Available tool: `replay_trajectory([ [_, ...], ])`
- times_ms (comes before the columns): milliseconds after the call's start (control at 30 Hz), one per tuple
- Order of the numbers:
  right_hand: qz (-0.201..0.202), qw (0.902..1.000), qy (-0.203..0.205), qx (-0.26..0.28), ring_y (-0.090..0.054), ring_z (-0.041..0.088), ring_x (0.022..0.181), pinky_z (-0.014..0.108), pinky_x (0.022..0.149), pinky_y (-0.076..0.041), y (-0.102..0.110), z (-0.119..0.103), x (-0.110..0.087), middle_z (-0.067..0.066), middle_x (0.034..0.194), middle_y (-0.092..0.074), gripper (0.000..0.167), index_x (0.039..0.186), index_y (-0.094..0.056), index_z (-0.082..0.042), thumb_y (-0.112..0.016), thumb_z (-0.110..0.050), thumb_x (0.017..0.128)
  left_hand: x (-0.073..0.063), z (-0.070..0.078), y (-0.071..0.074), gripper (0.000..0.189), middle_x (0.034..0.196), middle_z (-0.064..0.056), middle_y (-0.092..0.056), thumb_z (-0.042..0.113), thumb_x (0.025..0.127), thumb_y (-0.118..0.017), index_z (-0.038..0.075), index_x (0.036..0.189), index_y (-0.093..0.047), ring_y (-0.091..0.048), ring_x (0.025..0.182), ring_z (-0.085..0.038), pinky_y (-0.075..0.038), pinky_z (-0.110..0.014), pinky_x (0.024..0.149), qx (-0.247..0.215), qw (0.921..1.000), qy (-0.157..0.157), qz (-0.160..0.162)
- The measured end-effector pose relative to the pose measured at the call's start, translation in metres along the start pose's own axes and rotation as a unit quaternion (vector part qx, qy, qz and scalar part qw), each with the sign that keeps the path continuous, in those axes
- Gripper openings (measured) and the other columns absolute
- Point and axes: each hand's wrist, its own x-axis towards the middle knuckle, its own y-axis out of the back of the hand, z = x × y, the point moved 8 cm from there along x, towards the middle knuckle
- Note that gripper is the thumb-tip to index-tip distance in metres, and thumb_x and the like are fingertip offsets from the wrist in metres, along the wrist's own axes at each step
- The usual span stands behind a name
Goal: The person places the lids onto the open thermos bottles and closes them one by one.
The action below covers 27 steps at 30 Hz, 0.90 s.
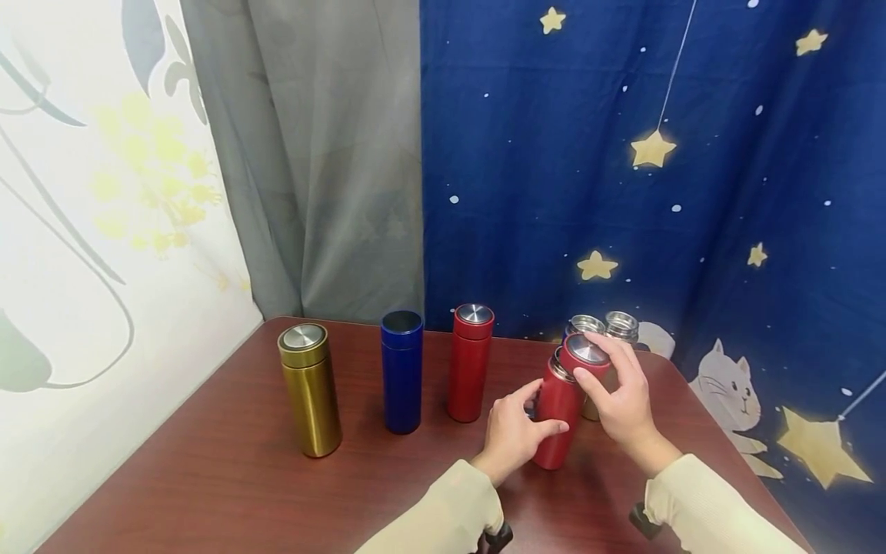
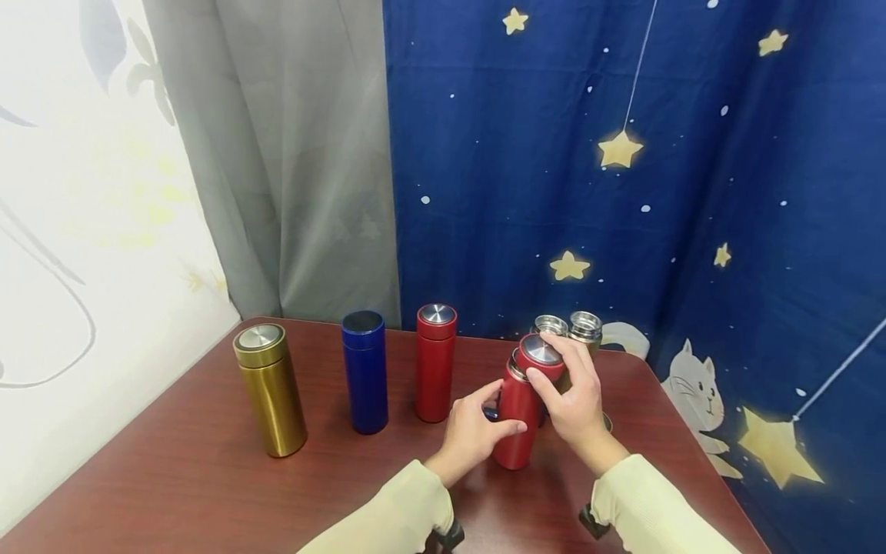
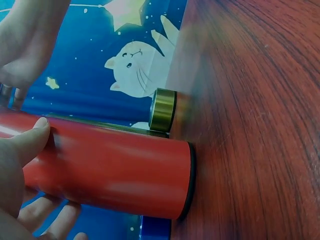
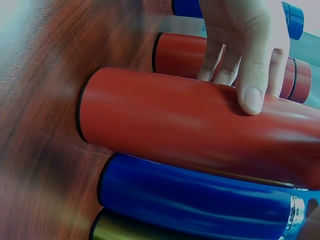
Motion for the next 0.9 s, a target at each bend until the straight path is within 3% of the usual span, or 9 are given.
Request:
replay_trajectory([
  [200, -0.035, 0.9994, -0.006, 0.000, -0.047, 0.008, 0.116, 0.014, 0.093, -0.040, -0.010, 0.020, 0.000, 0.012, 0.125, -0.058, 0.056, 0.128, -0.061, -0.006, -0.075, 0.006, 0.075, 0.001, 0.000, 0.003, 0.067, 0.100, 0.011, -0.071, 0.041, 0.070, -0.087, 0.028, 0.131, -0.063, -0.065, 0.089, -0.006, -0.054, -0.029, 0.079, -0.001, 1.0000, -0.006, -0.004],
  [567, -0.061, 0.9975, -0.025, -0.026, -0.049, 0.015, 0.114, 0.011, 0.088, -0.041, -0.023, 0.022, 0.004, 0.007, 0.124, -0.058, 0.053, 0.127, -0.064, -0.013, -0.077, -0.001, 0.077, 0.003, -0.006, 0.011, 0.066, 0.102, 0.010, -0.071, 0.040, 0.072, -0.086, 0.026, 0.132, -0.062, -0.066, 0.090, -0.008, -0.054, -0.027, 0.076, -0.010, 0.9997, -0.009, -0.018],
  [767, -0.080, 0.9956, -0.033, -0.035, -0.049, 0.020, 0.114, 0.011, 0.088, -0.039, -0.029, 0.016, 0.002, 0.012, 0.123, -0.058, 0.049, 0.124, -0.065, -0.007, -0.076, 0.002, 0.077, 0.002, -0.009, 0.016, 0.065, 0.100, 0.011, -0.070, 0.039, 0.073, -0.086, 0.027, 0.132, -0.062, -0.065, 0.090, -0.007, -0.054, -0.027, 0.076, -0.017, 0.9995, -0.017, -0.022],
  [900, -0.104, 0.9931, -0.054, -0.007, -0.048, 0.014, 0.114, 0.013, 0.089, -0.039, -0.030, -0.002, 0.005, 0.019, 0.123, -0.058, 0.045, 0.124, -0.062, 0.000, -0.071, 0.006, 0.080, 0.003, -0.011, 0.019, 0.066, 0.103, 0.010, -0.070, 0.040, 0.073, -0.085, 0.026, 0.133, -0.061, -0.065, 0.091, -0.007, -0.054, -0.028, 0.077, -0.010, 0.9995, -0.021, -0.020],
])
